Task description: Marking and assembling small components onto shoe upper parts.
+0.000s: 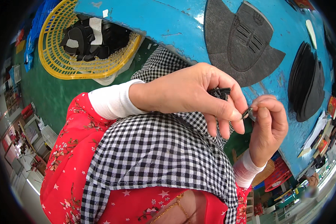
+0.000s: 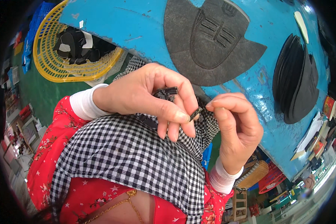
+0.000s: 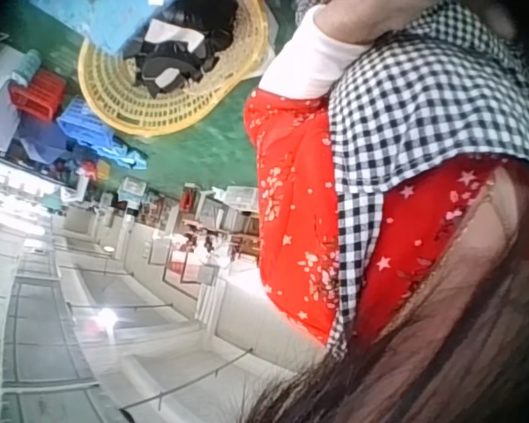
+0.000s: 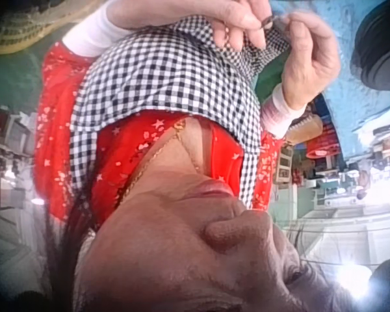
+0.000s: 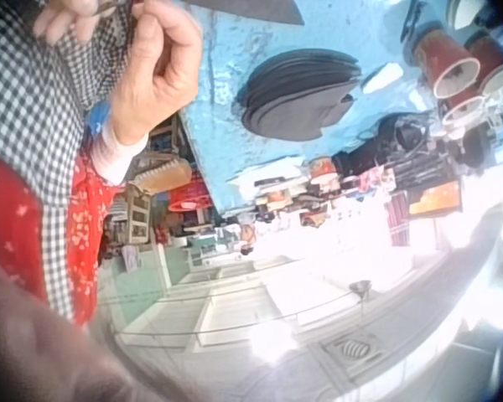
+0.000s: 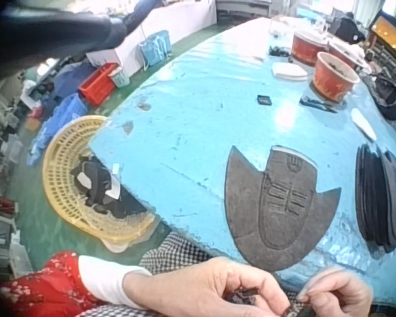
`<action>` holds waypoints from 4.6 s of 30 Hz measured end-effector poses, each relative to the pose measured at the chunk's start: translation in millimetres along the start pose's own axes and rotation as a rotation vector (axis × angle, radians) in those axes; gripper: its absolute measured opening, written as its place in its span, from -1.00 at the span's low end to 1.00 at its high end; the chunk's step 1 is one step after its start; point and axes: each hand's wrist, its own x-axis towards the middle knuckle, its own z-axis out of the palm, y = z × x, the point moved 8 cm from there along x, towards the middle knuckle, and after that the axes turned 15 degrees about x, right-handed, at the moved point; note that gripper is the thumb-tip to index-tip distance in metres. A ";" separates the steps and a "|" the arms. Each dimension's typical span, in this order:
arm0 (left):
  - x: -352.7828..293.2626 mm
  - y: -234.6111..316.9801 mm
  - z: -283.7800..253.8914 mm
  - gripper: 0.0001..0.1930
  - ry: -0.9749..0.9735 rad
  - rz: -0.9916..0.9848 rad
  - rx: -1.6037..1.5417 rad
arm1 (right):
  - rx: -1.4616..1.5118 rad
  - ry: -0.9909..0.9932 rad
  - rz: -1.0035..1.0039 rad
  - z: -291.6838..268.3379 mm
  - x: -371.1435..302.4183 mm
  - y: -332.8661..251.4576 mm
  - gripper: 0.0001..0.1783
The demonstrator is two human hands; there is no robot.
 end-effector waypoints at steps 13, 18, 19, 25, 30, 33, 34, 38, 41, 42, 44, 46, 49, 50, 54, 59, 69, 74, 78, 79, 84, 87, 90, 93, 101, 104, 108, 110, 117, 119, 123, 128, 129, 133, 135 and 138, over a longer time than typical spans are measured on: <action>-1.2 -5.5 -0.3 -0.80 0.007 0.017 0.064 | -0.337 -0.029 -0.119 14.3 -0.7 -9.1 -0.95; -2.1 -5.9 4.2 -0.78 -0.029 0.001 0.035 | -0.116 -0.047 -0.035 -9.4 -8.2 -0.1 -0.99; -2.1 -6.3 4.5 -0.79 -0.026 0.004 0.037 | -0.116 -0.046 -0.037 -9.2 -11.0 -0.8 -0.99; -1.4 -5.1 5.8 -0.80 -0.044 0.014 0.052 | -0.161 0.024 0.410 -48.1 -43.8 24.0 -0.77; -1.0 -5.8 10.5 -0.81 -0.067 0.022 0.064 | -0.756 -0.353 0.329 -32.8 -53.7 12.8 -0.37; -1.4 -6.0 13.7 -0.80 -0.045 0.030 0.048 | -0.598 -0.150 0.481 -48.3 -61.3 13.7 -0.63; -1.6 -5.0 14.3 -0.80 -0.041 0.037 0.072 | -0.560 -0.088 0.338 -46.5 -61.1 0.0 -0.74; 0.7 -2.8 13.8 -0.85 -0.042 0.070 0.153 | -0.479 -0.141 -0.343 11.5 -41.6 -39.3 -0.67; -1.4 -1.2 14.2 -0.86 -0.015 0.125 0.206 | -0.542 -0.059 -0.403 18.0 -37.8 -31.8 -0.68; -1.9 -1.1 12.9 -0.86 -0.011 0.125 0.205 | -0.508 -0.047 -0.377 16.4 -35.0 -27.0 -0.72; -3.0 -0.9 10.9 -0.86 -0.014 0.123 0.221 | -0.533 -0.069 -0.380 19.3 -31.5 -24.9 -0.76; -2.8 -1.7 9.6 -0.86 -0.011 0.130 0.218 | -0.563 -0.088 -0.381 21.2 -31.1 -24.1 -0.81; -2.4 -1.6 9.5 -0.86 -0.014 0.128 0.213 | -0.457 0.017 -0.305 9.7 -29.1 -18.9 -0.88; -2.2 -2.1 9.7 -0.86 -0.018 0.119 0.211 | -0.448 0.006 -0.305 10.2 -27.7 -19.1 -0.90; -0.7 0.7 5.7 -0.87 0.032 0.161 0.217 | -0.421 0.002 -0.297 12.9 -24.3 -20.1 -0.92; -2.9 13.3 -5.5 -0.89 0.153 0.378 0.320 | -0.259 -0.031 -0.203 20.1 -17.0 -10.8 -0.93; -4.9 27.1 -22.1 -0.94 0.124 0.448 0.263 | 0.011 -0.036 -0.061 21.0 8.0 4.8 -0.88; -13.4 57.2 -46.2 -0.87 0.401 0.721 0.977 | -0.608 0.062 -0.310 -3.8 44.9 -13.2 -0.96; -12.5 61.6 -52.3 -0.84 0.554 0.748 1.553 | -0.803 -0.012 -0.399 3.5 69.4 -8.8 -0.87; -10.8 59.4 -50.7 -0.84 0.545 0.728 1.710 | -0.800 -0.018 -0.398 4.8 71.9 -7.6 -0.87; -11.9 55.8 -46.1 -0.83 0.456 0.724 1.752 | -0.820 -0.097 -0.376 18.2 75.1 1.0 -0.86; -13.1 55.0 -44.0 -0.83 0.452 0.751 1.715 | -0.841 -0.104 -0.378 19.4 73.6 2.3 -0.84; -13.4 54.3 -43.1 -0.83 0.445 0.762 1.703 | -0.857 -0.123 -0.389 21.5 73.6 2.1 -0.83; -12.1 53.0 -43.0 -0.82 0.427 0.753 1.690 | -0.866 -0.128 -0.393 21.4 72.6 2.7 -0.83; -12.6 53.2 -33.9 -0.80 0.440 0.774 1.758 | -0.854 -0.111 -0.382 19.8 72.9 3.6 -0.84; -7.4 51.6 -28.4 -0.83 0.441 0.731 1.881 | -0.861 -0.123 -0.381 17.1 73.1 3.4 -0.84; -6.2 52.0 -24.5 -0.85 0.462 0.710 1.918 | -0.749 -0.088 -0.303 10.7 76.1 5.7 -0.78; -5.4 50.7 -24.7 -0.86 0.465 0.712 1.924 | -0.718 -0.073 -0.283 7.0 76.7 6.0 -0.75; 0.5 55.2 -50.1 -0.92 0.425 0.658 1.468 | -0.146 0.192 -0.228 -57.5 65.5 4.4 -0.83; -4.7 56.6 -51.7 -0.91 0.535 0.695 1.476 | -0.361 0.146 -0.246 -59.2 53.0 1.7 -0.85; -7.4 51.3 -47.2 -0.91 0.661 0.679 1.522 | -0.516 0.092 -0.246 -28.8 34.9 6.4 -0.85; -7.4 45.7 -39.6 -0.88 0.635 0.721 1.713 | -0.725 0.021 -0.315 -18.0 26.9 8.5 -0.84; -7.2 45.8 -39.8 -0.88 0.632 0.719 1.716 | -0.717 0.004 -0.300 -18.4 26.0 11.1 -0.85; -7.1 46.0 -40.2 -0.88 0.617 0.726 1.718 | -0.699 0.035 -0.321 -18.2 28.0 14.7 -0.83; -6.4 46.1 -41.6 -0.88 0.608 0.716 1.714 | -0.686 0.037 -0.325 -19.3 28.6 16.6 -0.83; -4.4 46.7 -43.2 -0.89 0.579 0.698 1.714 | -0.667 0.051 -0.335 -19.3 28.6 16.9 -0.83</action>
